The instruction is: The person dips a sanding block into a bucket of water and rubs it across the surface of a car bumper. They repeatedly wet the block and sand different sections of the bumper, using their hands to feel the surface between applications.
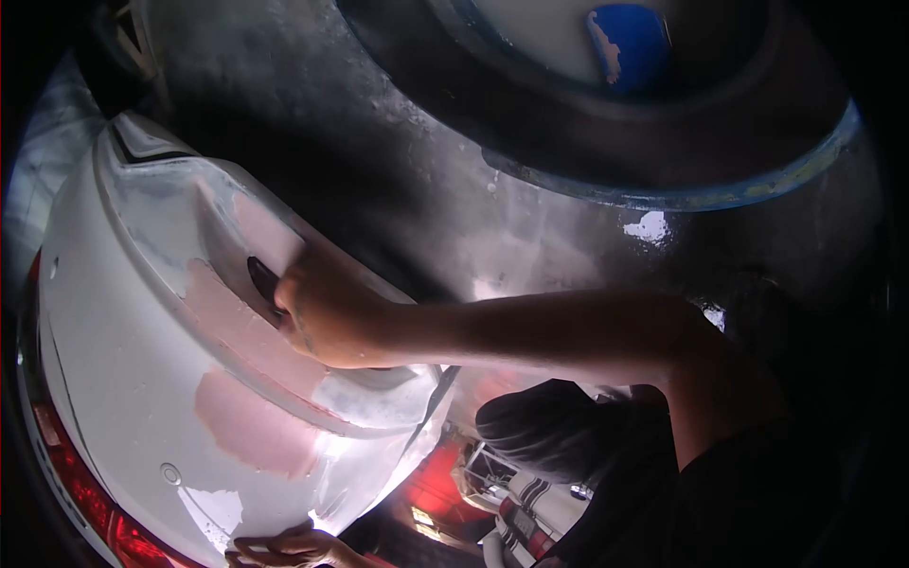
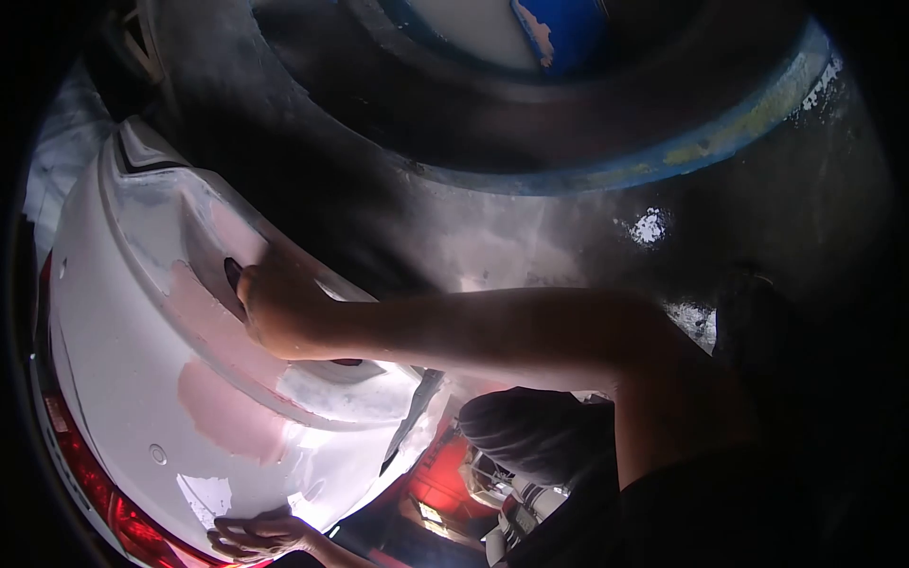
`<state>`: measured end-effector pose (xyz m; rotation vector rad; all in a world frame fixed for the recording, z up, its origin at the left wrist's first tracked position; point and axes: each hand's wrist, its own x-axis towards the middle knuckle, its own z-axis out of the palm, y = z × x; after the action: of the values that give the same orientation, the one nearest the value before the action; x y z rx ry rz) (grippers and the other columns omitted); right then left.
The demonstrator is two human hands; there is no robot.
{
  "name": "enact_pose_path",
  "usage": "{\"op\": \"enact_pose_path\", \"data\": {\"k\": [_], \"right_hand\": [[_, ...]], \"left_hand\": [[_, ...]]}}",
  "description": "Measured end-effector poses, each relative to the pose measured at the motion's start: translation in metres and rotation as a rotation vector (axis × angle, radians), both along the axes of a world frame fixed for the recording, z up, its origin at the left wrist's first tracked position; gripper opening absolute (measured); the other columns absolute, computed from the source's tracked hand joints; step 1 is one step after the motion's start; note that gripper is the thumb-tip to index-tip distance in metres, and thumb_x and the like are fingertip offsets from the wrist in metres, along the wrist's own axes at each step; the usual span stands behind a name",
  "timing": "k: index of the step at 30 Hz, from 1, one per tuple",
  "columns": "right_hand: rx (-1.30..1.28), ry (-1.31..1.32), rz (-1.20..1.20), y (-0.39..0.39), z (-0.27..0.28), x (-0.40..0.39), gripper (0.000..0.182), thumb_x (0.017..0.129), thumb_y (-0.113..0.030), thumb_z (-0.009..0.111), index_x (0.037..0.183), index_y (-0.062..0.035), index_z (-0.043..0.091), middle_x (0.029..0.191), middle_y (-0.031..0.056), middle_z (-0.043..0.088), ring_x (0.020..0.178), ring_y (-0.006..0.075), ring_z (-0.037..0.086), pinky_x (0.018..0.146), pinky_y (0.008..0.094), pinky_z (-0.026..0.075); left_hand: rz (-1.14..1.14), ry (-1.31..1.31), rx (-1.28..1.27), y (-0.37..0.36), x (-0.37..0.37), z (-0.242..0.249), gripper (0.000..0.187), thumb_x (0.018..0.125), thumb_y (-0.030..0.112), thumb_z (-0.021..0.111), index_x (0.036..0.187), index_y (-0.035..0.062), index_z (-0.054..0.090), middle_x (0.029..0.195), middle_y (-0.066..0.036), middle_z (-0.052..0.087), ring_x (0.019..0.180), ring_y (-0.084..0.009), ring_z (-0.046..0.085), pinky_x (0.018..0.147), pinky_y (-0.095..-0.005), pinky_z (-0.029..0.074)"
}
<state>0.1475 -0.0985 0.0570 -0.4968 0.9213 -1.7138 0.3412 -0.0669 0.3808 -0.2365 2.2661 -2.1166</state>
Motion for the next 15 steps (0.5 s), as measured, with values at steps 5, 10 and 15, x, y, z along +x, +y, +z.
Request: {"op": "enact_pose_path", "data": {"k": [5, 10, 15], "right_hand": [[0.027, -0.021, -0.088, -0.015, 0.004, -0.004, 0.017, 0.091, -0.007, 0.06, 0.093, 0.0059, 0.071, 0.098, 0.0283, 0.067, 0.106, 0.0392, 0.063, 0.099, 0.0465, 0.049], [0.034, 0.045, -0.08, -0.018, 0.003, 0.0, 0.017, 0.089, -0.006, 0.059, 0.096, 0.004, 0.071, 0.098, 0.0259, 0.069, 0.103, 0.0392, 0.065, 0.097, 0.0451, 0.052], [-0.026, 0.043, -0.05, -0.015, -0.007, -0.015, 0.019, 0.085, -0.006, 0.062, 0.1, 0.0034, 0.07, 0.098, 0.024, 0.071, 0.1, 0.0387, 0.068, 0.097, 0.0446, 0.054]], "left_hand": [[0.037, -0.03, -0.055, -0.001, 0.002, 0.001, 0.059, 0.111, 0.039, 0.019, 0.147, 0.0116, 0.056, 0.154, -0.015, 0.049, 0.144, -0.0347, 0.044, 0.114, -0.0617, 0.034], [0.021, -0.044, -0.084, -0.002, 0.002, -0.004, 0.061, 0.111, 0.039, 0.016, 0.147, 0.0113, 0.056, 0.153, -0.015, 0.05, 0.143, -0.0349, 0.044, 0.115, -0.062, 0.034], [0.008, -0.056, -0.049, 0.0, -0.004, -0.004, 0.06, 0.111, 0.04, 0.018, 0.146, 0.011, 0.057, 0.152, -0.014, 0.051, 0.141, -0.0356, 0.047, 0.114, -0.0634, 0.034]]}}
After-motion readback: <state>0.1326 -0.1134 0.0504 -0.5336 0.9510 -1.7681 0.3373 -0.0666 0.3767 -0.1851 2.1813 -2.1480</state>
